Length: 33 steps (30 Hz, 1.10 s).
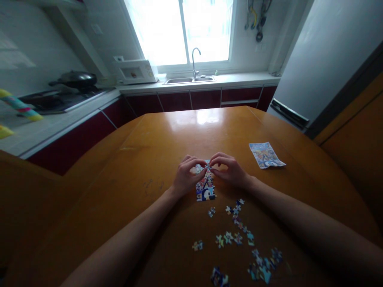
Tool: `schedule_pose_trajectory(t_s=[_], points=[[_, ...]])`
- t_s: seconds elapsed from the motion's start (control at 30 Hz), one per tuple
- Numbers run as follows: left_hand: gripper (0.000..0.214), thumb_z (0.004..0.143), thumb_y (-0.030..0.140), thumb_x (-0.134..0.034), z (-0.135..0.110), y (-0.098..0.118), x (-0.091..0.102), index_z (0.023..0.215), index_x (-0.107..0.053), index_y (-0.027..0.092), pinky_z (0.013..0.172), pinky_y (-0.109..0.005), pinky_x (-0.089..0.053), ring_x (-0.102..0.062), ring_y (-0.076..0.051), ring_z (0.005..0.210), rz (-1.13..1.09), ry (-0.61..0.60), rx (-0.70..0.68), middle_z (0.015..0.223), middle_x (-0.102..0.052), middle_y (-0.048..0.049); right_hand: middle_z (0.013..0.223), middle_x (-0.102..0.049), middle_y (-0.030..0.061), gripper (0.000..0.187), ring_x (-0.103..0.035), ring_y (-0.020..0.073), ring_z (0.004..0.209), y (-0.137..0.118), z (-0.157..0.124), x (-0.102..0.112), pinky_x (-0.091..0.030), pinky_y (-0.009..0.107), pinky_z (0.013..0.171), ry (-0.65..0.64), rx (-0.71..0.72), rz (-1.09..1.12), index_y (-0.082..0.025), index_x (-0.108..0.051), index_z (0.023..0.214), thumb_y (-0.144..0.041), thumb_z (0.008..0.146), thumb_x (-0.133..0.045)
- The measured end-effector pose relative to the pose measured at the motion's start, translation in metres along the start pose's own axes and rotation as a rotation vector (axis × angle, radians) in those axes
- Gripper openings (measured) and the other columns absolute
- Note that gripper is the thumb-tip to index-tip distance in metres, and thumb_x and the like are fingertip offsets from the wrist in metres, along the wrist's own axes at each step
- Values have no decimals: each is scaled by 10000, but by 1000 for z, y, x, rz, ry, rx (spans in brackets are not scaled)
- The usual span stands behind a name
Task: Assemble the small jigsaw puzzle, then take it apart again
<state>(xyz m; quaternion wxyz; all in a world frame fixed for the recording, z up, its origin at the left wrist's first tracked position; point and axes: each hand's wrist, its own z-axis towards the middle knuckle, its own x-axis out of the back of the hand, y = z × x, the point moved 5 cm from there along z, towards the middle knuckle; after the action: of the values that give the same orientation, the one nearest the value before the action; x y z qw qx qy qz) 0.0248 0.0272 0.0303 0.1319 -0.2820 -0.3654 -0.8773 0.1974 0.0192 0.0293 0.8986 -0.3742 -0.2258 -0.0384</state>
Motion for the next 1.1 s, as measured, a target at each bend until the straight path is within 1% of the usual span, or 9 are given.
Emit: schedule_pose_trajectory(t_s=[0.13, 0.2, 0.27, 0.37, 0.47, 0.57, 0.67, 0.83, 1.1], points=[[120, 846, 286, -701, 0, -4, -3, 949, -700, 224, 812, -343, -490, -599, -191, 884, 13, -26, 31, 892, -721, -17, 896, -658, 61, 72, -606, 173, 810, 10, -1, 0, -512, 323, 714, -19, -18, -20, -211, -700, 882, -269, 876, -658], [162, 847, 303, -701, 0, -8, -3, 989, -701, 226, 822, -352, -492, -591, -199, 900, 42, -18, 76, 917, -723, -23, 881, -660, 59, 98, -602, 168, 778, 18, 0, 6, -508, 314, 690, 19, -52, -54, -209, -711, 876, -298, 874, -670], [148, 863, 273, -672, 0, -11, -5, 999, -709, 228, 851, -365, -485, -580, -205, 923, 90, -28, 103, 945, -725, -25, 865, -666, 62, 117, -600, 164, 748, 27, 1, 14, -499, 307, 663, 86, -98, -101, -202, -723, 866, -307, 875, -671], [129, 874, 204, -632, -1, -13, -10, 939, -738, 238, 891, -381, -468, -562, -209, 946, 152, -95, 85, 988, -734, -16, 855, -677, 68, 114, -600, 164, 724, 37, 1, 20, -491, 302, 646, 131, -152, -161, -198, -739, 846, -280, 876, -666], [146, 884, 206, -625, -2, -14, -14, 938, -754, 247, 889, -384, -470, -549, -212, 942, 180, -147, 61, 1015, -743, -7, 837, -674, 65, 104, -601, 165, 725, 42, 0, 13, -491, 296, 655, 49, -147, -196, -195, -746, 807, -222, 865, -664], [180, 905, 232, -611, -4, -13, -16, 1010, -755, 252, 894, -395, -472, -540, -216, 938, 193, -167, 46, 1036, -746, -10, 843, -673, 66, 126, -610, 175, 775, 46, -2, 3, -494, 299, 697, -51, -117, -248, -195, -749, 793, -166, 862, -648], [200, 913, 252, -605, -4, -12, -17, 1049, -751, 263, 903, -405, -470, -536, -216, 929, 208, -188, 40, 1061, -746, -10, 858, -677, 67, 141, -612, 183, 803, 46, -2, 1, -493, 310, 732, -69, -101, -307, -204, -752, 802, -159, 872, -639], [207, 914, 250, -597, -4, -12, -18, 1047, -754, 264, 911, -402, -466, -536, -217, 940, 209, -217, 45, 1078, -744, -8, 863, -690, 78, 161, -610, 197, 818, 44, 0, -2, -487, 326, 761, -108, -77, -398, -207, -761, 817, -195, 903, -625], [206, 914, 245, -601, -4, -14, -19, 1053, -752, 256, 908, -390, -461, -532, -215, 947, 207, -222, 43, 1083, -742, -1, 889, -670, 54, 181, -573, 183, 866, 41, 0, -5, -463, 301, 779, -156, -68, -505, -231, -755, 831, -182, 920, -605]])
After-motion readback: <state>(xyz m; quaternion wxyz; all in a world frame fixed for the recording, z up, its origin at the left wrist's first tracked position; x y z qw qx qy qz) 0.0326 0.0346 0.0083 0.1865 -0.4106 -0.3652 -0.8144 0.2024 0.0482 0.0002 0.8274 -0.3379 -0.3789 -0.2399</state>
